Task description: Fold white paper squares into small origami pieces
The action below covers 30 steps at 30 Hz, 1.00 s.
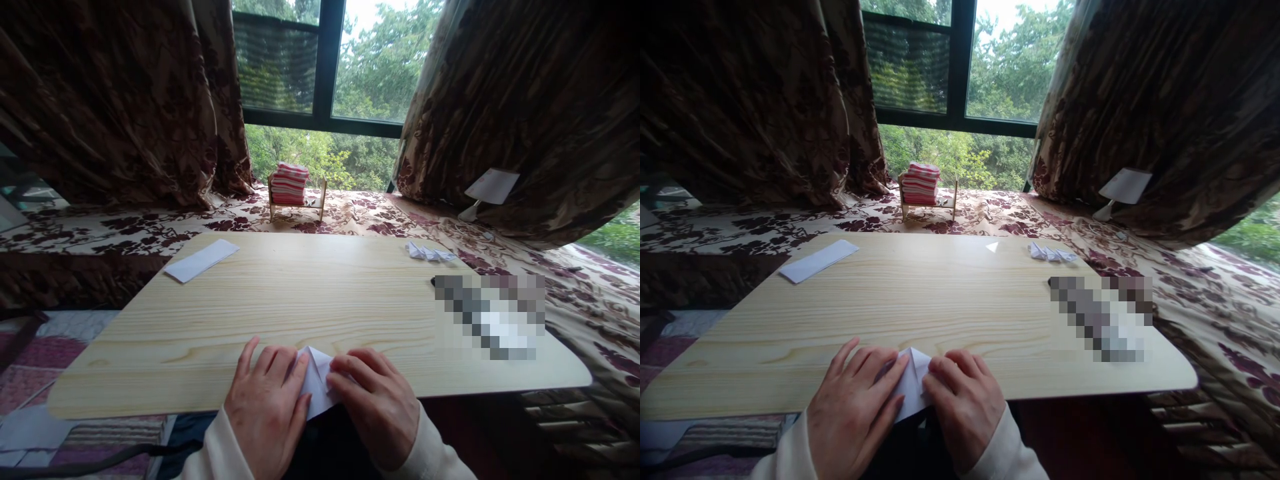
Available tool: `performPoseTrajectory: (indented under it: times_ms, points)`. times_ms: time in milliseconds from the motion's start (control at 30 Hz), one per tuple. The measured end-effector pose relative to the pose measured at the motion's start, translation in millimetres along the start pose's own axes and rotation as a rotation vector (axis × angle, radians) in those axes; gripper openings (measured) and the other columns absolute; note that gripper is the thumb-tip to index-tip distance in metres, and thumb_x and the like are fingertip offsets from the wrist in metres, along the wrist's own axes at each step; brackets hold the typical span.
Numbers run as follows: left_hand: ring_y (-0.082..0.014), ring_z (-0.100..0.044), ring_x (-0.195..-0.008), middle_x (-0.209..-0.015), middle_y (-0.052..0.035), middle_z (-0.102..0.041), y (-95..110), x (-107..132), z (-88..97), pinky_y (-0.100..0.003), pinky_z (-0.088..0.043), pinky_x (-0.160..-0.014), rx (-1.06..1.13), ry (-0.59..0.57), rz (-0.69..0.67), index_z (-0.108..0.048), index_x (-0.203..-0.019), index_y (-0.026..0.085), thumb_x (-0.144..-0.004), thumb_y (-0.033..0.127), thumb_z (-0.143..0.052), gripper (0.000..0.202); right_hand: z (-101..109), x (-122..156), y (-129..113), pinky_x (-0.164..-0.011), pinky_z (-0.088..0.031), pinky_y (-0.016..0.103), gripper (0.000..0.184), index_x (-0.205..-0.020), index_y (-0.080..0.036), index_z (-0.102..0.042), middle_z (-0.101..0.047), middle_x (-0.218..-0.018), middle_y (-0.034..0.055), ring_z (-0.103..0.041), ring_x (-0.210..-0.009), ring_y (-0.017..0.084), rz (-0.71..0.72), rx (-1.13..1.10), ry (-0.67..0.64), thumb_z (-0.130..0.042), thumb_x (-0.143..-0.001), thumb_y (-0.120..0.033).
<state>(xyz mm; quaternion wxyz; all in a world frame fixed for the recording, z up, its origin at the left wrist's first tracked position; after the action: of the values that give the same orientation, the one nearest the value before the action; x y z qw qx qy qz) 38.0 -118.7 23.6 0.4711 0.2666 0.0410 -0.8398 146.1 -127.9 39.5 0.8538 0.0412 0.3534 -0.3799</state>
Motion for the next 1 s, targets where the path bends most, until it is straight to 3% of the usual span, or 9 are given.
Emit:
performPoseTrajectory:
  times_ms: [1000]
  points:
    - [-0.0210,-0.049,-0.091,-0.094,-0.0055,-0.059,0.1,0.3,-0.2,-0.052,-0.021,-0.099,-0.017,0.007,0.004,-0.058,-0.107,0.020,-0.080,0.024,-0.042,0.031,1.0,-2.1,-5.0,-0.067,-0.038,0.029,0.023,-0.082,-0.016,-0.062,-0.066,-0.081,0.0030,-0.051,-0.077,0.016,0.022,-0.029,0.053,-0.040,-0.089,-0.017]
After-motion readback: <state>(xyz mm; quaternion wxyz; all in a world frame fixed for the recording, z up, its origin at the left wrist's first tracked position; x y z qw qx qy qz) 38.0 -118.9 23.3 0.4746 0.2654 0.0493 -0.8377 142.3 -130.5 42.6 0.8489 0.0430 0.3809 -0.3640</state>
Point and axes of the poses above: each hand's wrist, its own x-axis away from the middle knuckle, its own z-axis out of the back of the hand, y = z × x, the point moved 8 cm from there along -x, towards the middle knuckle
